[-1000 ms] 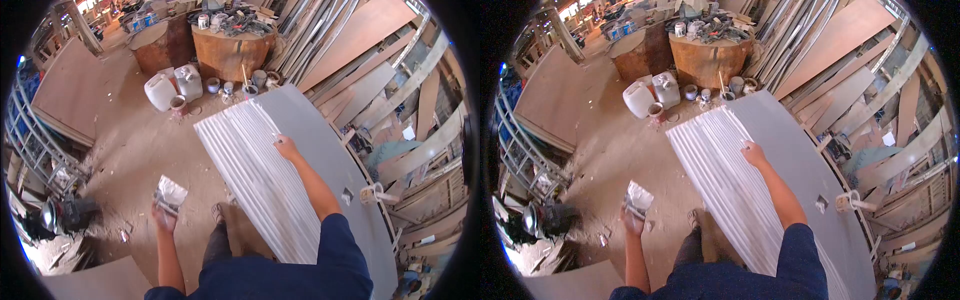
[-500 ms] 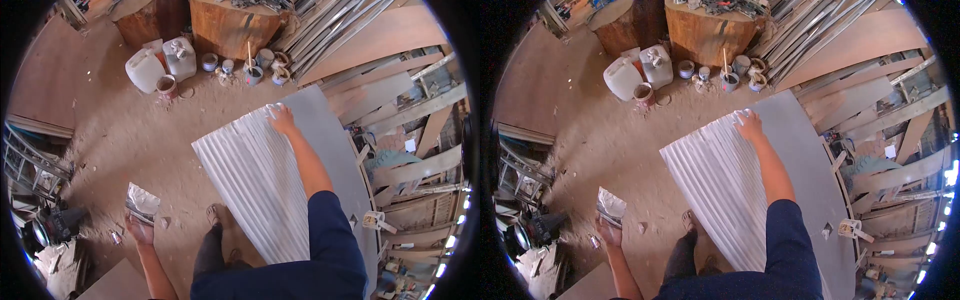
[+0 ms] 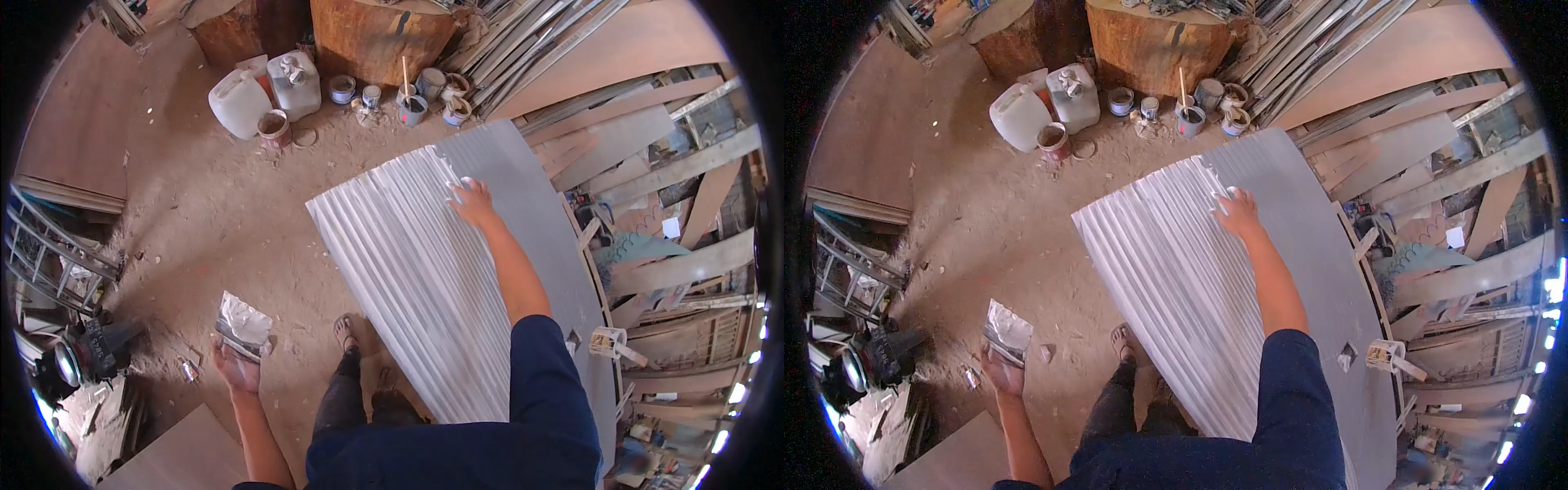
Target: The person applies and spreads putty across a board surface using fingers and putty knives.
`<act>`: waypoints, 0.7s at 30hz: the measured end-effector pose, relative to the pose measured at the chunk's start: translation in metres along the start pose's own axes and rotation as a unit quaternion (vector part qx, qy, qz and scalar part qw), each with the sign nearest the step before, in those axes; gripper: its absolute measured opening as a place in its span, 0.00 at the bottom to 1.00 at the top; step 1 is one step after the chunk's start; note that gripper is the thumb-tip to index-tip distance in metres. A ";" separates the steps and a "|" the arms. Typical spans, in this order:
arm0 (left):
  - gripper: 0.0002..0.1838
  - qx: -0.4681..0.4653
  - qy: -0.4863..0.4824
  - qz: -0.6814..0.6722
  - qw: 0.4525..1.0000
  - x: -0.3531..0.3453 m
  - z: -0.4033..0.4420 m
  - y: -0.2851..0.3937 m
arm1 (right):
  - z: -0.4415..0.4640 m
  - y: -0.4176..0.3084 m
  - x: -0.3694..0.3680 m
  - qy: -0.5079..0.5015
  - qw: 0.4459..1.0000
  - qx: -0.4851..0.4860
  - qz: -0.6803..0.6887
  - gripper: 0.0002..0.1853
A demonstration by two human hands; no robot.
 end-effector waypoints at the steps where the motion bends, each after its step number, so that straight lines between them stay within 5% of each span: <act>1: 0.29 0.001 0.003 0.002 1.000 0.002 -0.010 -0.001 | -0.012 0.003 0.004 0.003 1.000 0.001 0.002 0.28; 21: 0.28 -0.059 0.009 0.033 0.998 0.044 -0.256 -0.037 | -0.295 0.134 -0.028 -0.024 1.000 -0.021 -0.001 0.30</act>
Point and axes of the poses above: each hand's wrist, its own z-axis towards the middle knuckle, its own x-axis out of the back of the hand, y = z × x, the point moved 5 cm from there along z, towards the middle knuckle, and after that the axes turned 4 degrees about -x, right-handed, at the moved point
